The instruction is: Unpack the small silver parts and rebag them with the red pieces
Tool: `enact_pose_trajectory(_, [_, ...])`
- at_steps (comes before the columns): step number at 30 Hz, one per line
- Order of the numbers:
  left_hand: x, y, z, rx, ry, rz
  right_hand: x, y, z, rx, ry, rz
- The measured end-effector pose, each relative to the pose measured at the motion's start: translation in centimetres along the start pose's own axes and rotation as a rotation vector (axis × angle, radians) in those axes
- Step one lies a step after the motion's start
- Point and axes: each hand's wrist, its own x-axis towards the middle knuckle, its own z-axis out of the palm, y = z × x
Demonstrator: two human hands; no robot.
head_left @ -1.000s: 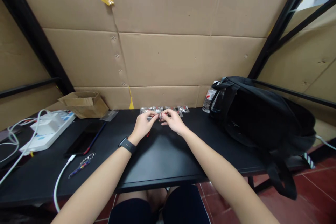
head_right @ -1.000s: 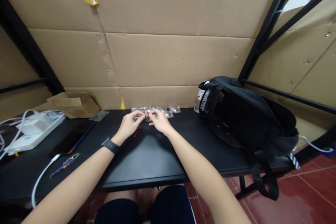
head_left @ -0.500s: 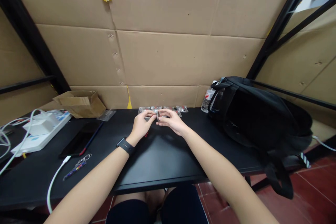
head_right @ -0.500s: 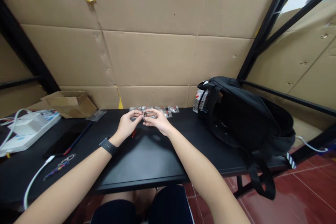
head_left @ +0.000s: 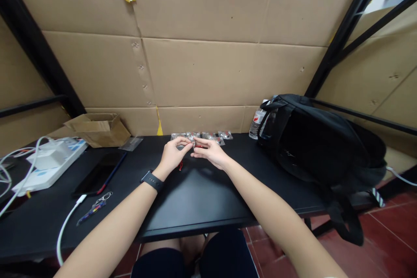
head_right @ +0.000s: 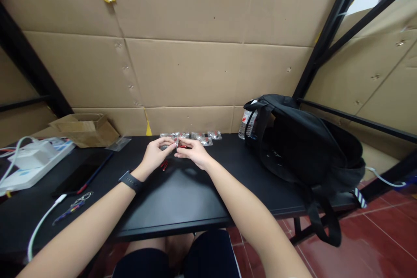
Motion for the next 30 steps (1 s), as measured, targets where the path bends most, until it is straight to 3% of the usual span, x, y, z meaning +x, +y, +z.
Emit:
enact_pose_trajectory(6, [0.1, 0.7, -0.5, 0.112, -0.074, 0.029, 0.1, 0.1, 0.1, -0.162, 0.044, -0.039])
enact_pose_trajectory(11, [0.0, 1.2, -1.5, 0.671, -0.106, -0.066, 0.6, -0.2, -0.6, -0.327, 0.113, -0.056])
enact_pose_trajectory(15, [-0.4, 0.5, -1.5, 0.934, -0.248, -0.208, 1.0, -0.2, -1.7, -0.429, 0.164, -0.082])
enact_pose_trajectory(18, [-0.5, 0.3, -1.2, 0.937, -0.293, -0.249, 1.1, -0.3, -2.1, -0.498, 0.170, -0.077])
enact_pose_trajectory(22, [-0.5, 1.0, -0.8, 0.893, -0.260, -0.266, 1.0, -0.5, -2.3, -0.547, 0.159, -0.099])
enact_pose_trajectory(26, [-0.9, 1.2, -0.3, 0.911, -0.224, -0.239, 0.8, -0.2, -2.7, -0.629, 0.161, -0.102])
enact_pose_trajectory(30, [-0.8, 0.2, -0.2, 0.902, -0.179, -0.174, 1.7, 0.8, -3.7, -0.648, 0.190, -0.213])
